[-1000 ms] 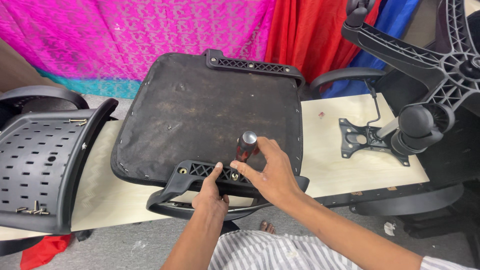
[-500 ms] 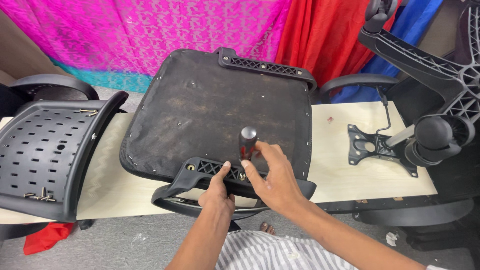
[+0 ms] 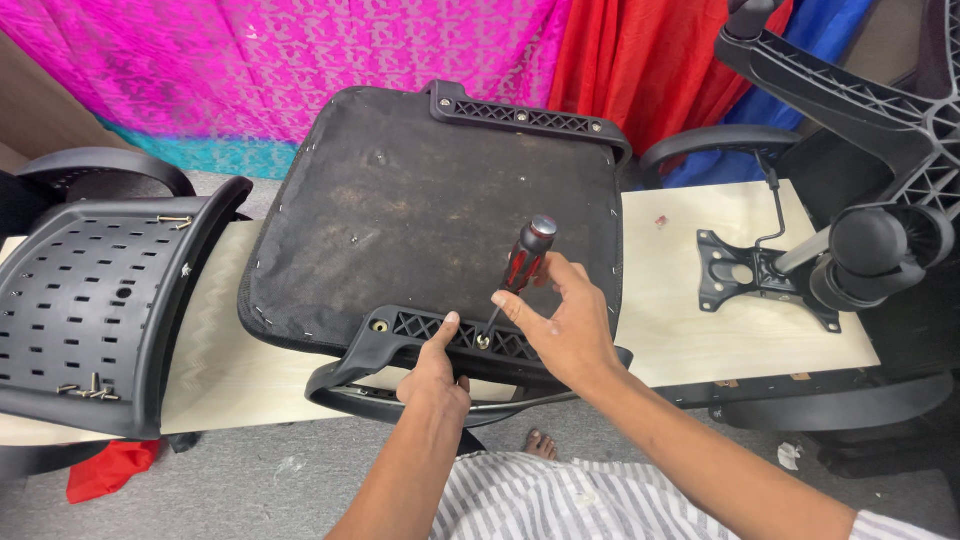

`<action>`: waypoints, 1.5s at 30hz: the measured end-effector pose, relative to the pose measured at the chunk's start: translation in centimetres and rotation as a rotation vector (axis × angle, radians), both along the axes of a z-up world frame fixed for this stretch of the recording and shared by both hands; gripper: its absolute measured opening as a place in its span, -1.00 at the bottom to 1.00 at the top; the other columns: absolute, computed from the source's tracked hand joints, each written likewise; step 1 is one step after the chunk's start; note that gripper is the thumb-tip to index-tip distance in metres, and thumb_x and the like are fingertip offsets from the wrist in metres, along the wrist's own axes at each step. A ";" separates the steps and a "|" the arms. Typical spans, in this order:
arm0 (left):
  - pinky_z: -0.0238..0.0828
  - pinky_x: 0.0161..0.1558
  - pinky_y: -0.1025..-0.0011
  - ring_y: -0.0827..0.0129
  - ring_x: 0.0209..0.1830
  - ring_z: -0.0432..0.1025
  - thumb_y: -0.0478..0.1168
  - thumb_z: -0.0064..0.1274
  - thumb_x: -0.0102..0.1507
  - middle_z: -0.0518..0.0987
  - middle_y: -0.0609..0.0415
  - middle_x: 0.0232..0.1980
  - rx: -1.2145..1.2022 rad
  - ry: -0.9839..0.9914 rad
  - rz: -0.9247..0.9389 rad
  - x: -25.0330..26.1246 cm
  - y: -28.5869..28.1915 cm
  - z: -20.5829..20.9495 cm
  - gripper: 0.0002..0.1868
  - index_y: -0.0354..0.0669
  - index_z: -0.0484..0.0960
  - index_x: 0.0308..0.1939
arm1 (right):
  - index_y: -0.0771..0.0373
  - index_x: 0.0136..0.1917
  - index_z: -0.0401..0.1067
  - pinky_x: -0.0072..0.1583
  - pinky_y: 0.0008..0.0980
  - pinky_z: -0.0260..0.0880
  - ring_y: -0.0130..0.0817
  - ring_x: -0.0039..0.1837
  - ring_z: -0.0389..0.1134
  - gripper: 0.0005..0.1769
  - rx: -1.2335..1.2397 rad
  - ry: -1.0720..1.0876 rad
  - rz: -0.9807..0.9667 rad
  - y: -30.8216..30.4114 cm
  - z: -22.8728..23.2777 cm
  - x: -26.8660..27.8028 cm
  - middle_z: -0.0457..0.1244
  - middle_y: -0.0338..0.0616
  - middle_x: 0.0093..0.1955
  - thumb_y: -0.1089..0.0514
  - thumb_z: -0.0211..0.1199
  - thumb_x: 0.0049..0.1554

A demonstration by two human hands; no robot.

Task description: The person attaches a black plastic bracket to the underside of an office chair seat using a screwdriver. They align the bracket, insert screws, and tighten them to secure the bracket in place.

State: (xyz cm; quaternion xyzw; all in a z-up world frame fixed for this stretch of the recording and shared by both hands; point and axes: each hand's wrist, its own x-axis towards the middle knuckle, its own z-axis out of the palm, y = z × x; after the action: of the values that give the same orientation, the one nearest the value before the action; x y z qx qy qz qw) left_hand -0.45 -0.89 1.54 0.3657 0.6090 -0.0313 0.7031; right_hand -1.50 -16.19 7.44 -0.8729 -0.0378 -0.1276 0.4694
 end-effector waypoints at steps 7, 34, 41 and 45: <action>0.35 -0.03 0.20 0.15 0.05 0.47 -0.16 0.56 -0.09 0.59 -0.11 0.10 -0.010 0.000 -0.014 0.0 0.0 0.5 -0.21 -0.41 0.49 0.10 | 0.21 0.23 0.47 0.34 -0.16 0.26 -0.23 0.25 0.34 -0.53 0.121 -0.020 0.120 0.0 0.6 0.0 0.43 -0.20 0.06 0.15 0.35 0.03; 0.33 -0.11 0.19 0.13 -0.07 0.52 -0.14 0.55 -0.09 0.61 -0.14 0.05 -0.025 0.002 -0.032 0.1 0.2 -0.3 -0.23 -0.43 0.50 0.06 | 0.17 0.19 0.43 0.27 -0.29 0.30 -0.45 0.12 0.41 -0.57 0.332 0.136 0.297 1.2 0.1 1.0 0.42 -0.29 -0.02 0.12 0.41 0.06; 0.34 -0.10 0.19 0.10 -0.01 0.47 -0.13 0.56 -0.10 0.56 -0.16 0.14 -0.009 0.030 -0.038 0.2 0.2 -0.4 -0.16 -0.44 0.46 0.12 | 0.26 0.15 0.49 0.25 -0.24 0.38 -0.41 0.26 0.35 -0.69 0.312 0.100 0.312 0.6 -0.4 0.1 0.27 -0.18 0.20 0.21 0.32 0.13; 0.37 -0.07 0.19 0.09 0.03 0.46 -0.13 0.57 -0.08 0.53 -0.18 0.18 -0.007 0.025 -0.041 0.3 0.2 -0.6 -0.13 -0.47 0.42 0.15 | 0.23 0.20 0.43 0.14 -0.38 0.53 -0.42 0.19 0.41 -0.66 0.350 0.170 0.268 0.9 -0.1 -0.2 0.35 -0.21 0.10 0.17 0.28 0.15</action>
State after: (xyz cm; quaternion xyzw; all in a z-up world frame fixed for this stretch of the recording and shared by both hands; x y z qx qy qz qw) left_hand -0.17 -0.71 0.96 0.3750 0.6100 -0.0526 0.6960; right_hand -1.75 -15.30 7.29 -0.7731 -0.0908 0.0053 0.6277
